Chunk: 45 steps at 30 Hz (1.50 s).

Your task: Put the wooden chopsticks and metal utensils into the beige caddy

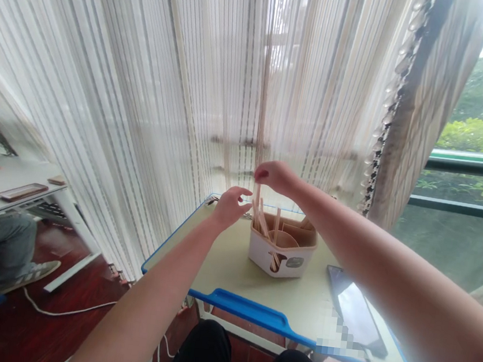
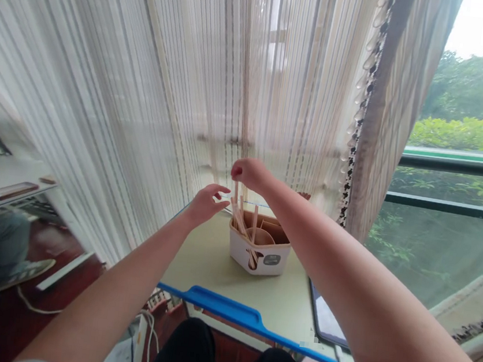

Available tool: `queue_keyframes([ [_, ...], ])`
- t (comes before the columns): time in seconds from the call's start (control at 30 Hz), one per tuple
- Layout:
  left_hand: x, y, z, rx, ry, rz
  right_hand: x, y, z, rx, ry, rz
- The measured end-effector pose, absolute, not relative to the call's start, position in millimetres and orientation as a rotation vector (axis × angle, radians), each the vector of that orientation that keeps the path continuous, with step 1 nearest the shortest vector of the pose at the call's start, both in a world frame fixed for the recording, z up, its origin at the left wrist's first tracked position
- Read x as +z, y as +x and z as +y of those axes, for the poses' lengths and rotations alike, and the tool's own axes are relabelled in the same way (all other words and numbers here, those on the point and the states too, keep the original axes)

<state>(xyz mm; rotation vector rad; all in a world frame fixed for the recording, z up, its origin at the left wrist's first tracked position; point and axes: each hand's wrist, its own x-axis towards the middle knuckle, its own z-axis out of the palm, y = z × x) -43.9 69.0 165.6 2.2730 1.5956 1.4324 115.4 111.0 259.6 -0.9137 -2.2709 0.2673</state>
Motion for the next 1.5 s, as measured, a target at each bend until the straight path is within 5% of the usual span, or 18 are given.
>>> queue_keyframes([
  [0.6, 140.6, -48.5, 73.4, 1.361, 1.748, 1.354, 252.2, 104.8, 101.0, 0.399, -0.936, -2.579],
  [1.5, 125.9, -24.6, 73.5, 1.381, 1.757, 1.435, 233.0, 144.1, 96.3, 0.054, -1.191, -2.417],
])
